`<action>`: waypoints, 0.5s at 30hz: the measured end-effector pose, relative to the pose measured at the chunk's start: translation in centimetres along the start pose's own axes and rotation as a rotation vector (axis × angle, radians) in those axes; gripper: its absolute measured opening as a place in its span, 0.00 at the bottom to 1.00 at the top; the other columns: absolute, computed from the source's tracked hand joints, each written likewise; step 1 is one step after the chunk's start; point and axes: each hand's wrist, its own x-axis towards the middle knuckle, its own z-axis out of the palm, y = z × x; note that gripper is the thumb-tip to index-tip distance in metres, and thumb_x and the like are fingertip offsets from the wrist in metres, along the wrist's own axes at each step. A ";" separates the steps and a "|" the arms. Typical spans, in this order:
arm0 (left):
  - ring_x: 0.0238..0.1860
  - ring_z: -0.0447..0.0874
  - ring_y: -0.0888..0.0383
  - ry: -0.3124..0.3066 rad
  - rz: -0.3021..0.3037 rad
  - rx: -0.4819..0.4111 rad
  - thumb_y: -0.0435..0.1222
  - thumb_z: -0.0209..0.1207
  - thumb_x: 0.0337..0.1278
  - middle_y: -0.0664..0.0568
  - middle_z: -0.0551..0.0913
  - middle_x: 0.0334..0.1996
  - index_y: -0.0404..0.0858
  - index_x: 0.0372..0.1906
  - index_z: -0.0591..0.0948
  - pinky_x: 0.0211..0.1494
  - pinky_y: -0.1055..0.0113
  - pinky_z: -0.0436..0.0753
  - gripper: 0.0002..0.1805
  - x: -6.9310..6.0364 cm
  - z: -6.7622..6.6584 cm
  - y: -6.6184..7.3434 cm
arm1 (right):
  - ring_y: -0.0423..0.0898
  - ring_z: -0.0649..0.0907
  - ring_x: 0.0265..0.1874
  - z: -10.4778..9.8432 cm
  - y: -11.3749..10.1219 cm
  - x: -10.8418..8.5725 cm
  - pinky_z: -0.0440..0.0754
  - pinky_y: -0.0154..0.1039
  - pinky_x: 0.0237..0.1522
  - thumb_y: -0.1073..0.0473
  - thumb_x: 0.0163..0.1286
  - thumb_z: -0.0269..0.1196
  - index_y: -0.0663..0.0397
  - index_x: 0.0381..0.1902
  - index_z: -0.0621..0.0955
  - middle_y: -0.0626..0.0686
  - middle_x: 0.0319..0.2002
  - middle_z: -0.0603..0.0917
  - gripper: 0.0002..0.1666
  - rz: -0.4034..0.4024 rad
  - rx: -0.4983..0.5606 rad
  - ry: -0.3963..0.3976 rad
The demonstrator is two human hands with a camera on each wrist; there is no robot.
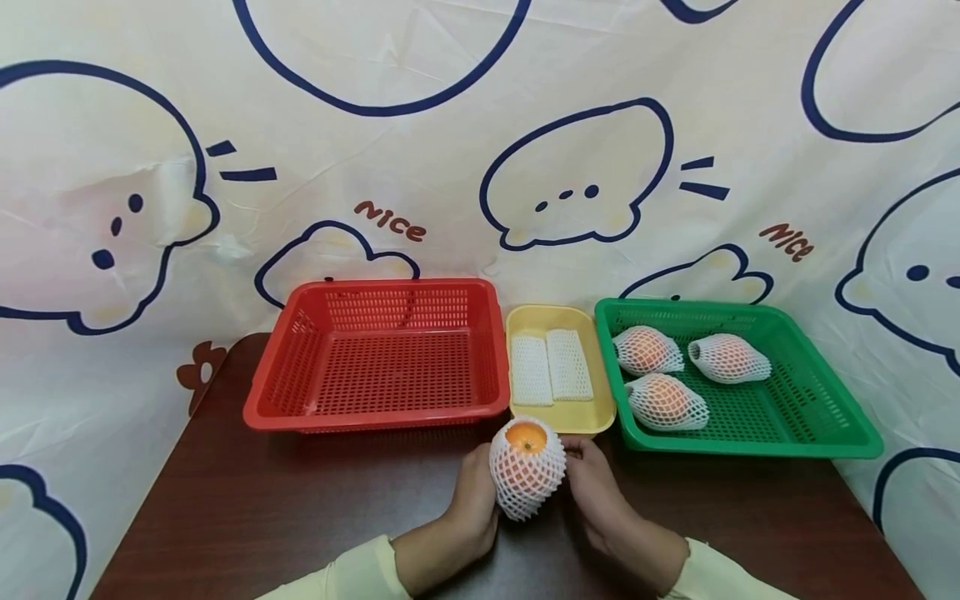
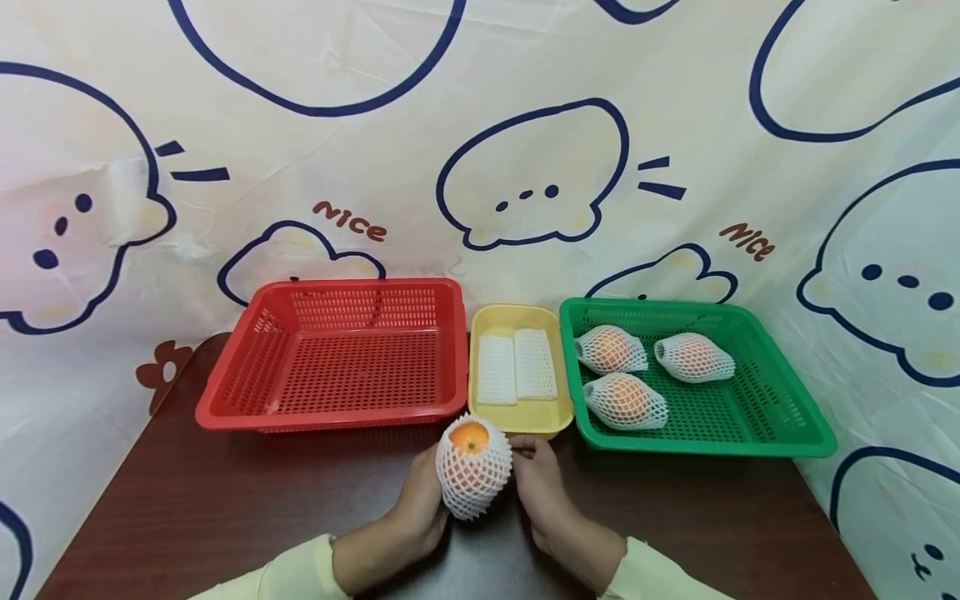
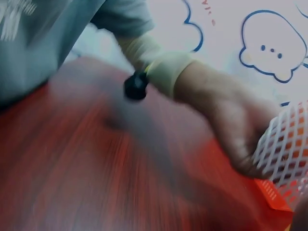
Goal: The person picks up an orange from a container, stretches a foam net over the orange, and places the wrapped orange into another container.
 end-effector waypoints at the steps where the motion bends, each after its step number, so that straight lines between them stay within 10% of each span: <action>1: 0.40 0.81 0.61 -0.011 -0.008 -0.019 0.37 0.44 0.75 0.54 0.83 0.32 0.34 0.44 0.83 0.47 0.66 0.82 0.17 0.0 0.0 0.2 | 0.51 0.76 0.52 0.0 0.0 -0.1 0.78 0.42 0.51 0.67 0.74 0.51 0.67 0.59 0.70 0.59 0.54 0.76 0.18 -0.042 -0.001 0.020; 9: 0.44 0.84 0.62 -0.058 -0.091 -0.059 0.43 0.38 0.77 0.52 0.86 0.41 0.32 0.57 0.80 0.48 0.67 0.84 0.25 0.0 -0.4 1.6 | 0.39 0.73 0.65 -1.4 -0.2 -1.3 0.74 0.28 0.62 0.73 0.67 0.55 0.61 0.74 0.62 0.62 0.71 0.67 0.37 -0.560 -0.069 -0.259; 15: 0.47 0.82 0.63 -0.088 -0.112 -0.014 0.42 0.35 0.78 0.52 0.85 0.46 0.32 0.60 0.78 0.50 0.69 0.82 0.26 -0.3 -0.3 2.4 | 0.47 0.66 0.73 -1.4 -0.6 -1.5 0.66 0.28 0.68 0.56 0.68 0.70 0.38 0.79 0.56 0.52 0.76 0.64 0.49 -0.512 -0.242 -0.331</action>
